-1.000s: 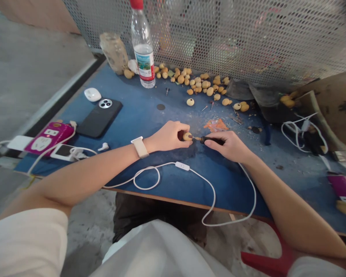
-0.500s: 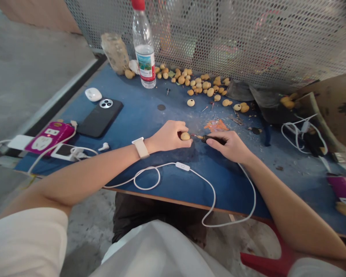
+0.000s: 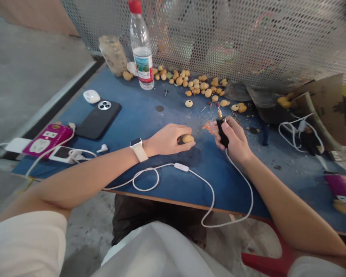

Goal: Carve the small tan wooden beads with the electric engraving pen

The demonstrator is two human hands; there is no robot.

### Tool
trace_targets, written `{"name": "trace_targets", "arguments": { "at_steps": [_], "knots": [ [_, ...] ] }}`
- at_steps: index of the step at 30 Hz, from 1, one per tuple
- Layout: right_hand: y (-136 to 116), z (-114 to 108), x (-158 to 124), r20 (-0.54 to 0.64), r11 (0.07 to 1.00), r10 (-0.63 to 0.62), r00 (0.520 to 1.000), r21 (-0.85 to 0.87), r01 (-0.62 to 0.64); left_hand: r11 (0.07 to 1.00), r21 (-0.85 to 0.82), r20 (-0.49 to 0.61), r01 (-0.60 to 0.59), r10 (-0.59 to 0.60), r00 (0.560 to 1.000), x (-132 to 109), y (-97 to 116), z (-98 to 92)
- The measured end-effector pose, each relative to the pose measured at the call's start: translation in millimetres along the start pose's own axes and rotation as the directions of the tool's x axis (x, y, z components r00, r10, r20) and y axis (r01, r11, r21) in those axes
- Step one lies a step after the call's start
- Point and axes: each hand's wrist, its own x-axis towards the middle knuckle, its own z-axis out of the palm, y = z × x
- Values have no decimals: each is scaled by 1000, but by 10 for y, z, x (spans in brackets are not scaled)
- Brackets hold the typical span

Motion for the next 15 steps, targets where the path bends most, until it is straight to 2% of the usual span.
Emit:
{"name": "trace_targets", "arguments": {
  "at_steps": [7, 12, 15],
  "knots": [
    [-38, -2, 6, -15, 1000, 16, 1000, 20, -15, 995, -95, -17, 6, -7, 1000, -30, -51, 34],
    [-28, 1, 21, -22, 996, 21, 1000, 82, -19, 990, -136, 30, -22, 26, 999, -24, -25, 7],
    [-20, -10, 26, -34, 999, 17, 999, 49, -15, 984, -179, 59, 25, -14, 998, -28, -27, 27]
  ]
}}
